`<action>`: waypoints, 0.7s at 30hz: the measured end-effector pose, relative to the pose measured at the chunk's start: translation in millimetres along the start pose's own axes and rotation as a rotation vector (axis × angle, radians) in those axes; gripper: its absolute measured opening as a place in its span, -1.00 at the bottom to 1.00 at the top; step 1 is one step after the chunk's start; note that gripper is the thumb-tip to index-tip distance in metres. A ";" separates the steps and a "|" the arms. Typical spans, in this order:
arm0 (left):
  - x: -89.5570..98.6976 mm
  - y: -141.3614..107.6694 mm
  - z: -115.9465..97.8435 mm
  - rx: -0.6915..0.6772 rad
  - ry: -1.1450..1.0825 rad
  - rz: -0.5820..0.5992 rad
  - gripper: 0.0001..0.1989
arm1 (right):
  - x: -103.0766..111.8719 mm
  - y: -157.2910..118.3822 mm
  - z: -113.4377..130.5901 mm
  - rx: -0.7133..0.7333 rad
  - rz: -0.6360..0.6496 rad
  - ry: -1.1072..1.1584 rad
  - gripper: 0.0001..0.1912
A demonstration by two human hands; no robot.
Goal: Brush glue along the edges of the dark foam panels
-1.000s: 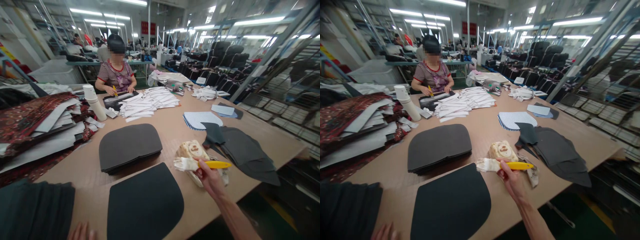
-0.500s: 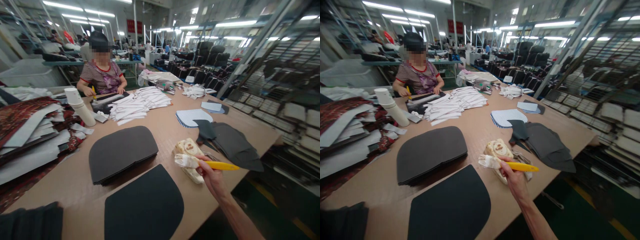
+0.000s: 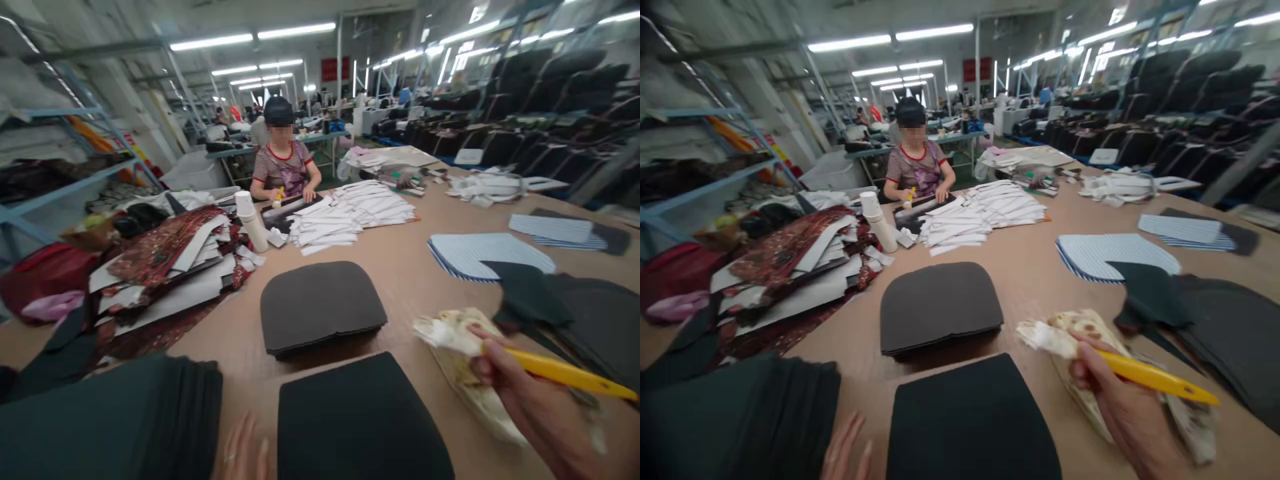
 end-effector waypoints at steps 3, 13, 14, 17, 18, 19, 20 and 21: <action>11.7 33.5 -84.7 -0.179 -0.052 0.023 -0.60 | -81.2 11.8 -12.2 -0.048 0.247 -0.088 -0.57; -41.1 109.6 -164.2 -0.386 -0.047 0.211 -0.60 | -279.6 -15.8 -94.7 -0.246 0.941 -0.336 -0.61; -48.3 109.2 -159.8 -0.387 -0.039 0.220 -0.61 | -287.0 -17.3 -104.4 -0.258 0.962 -0.349 -0.62; -64.1 106.8 -154.3 -0.400 -0.027 0.221 -0.60 | -299.5 -19.5 -128.9 -0.228 0.979 -0.362 -0.71; -67.7 106.7 -154.2 -0.392 -0.025 0.217 -0.60 | -301.3 -21.8 -136.6 -0.225 0.993 -0.370 -0.74; -70.9 107.0 -154.5 -0.378 -0.024 0.213 -0.59 | -302.1 -25.3 -144.5 -0.238 1.012 -0.384 -0.76; -73.7 107.6 -155.4 -0.362 -0.022 0.210 -0.58 | -301.8 -29.8 -152.6 -0.269 1.035 -0.402 -0.76; -76.3 108.3 -156.7 -0.350 -0.021 0.209 -0.58 | -300.7 -34.7 -160.5 -0.310 1.057 -0.421 -0.76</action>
Point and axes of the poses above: each hand's wrist, its own y-axis towards the middle knuckle, its own x-axis out of the back of the hand, z = x × y, the point moved 7 cm from there along y, towards the middle knuckle, and after that the axes turned 14 degrees about y, right-handed, at the moved point
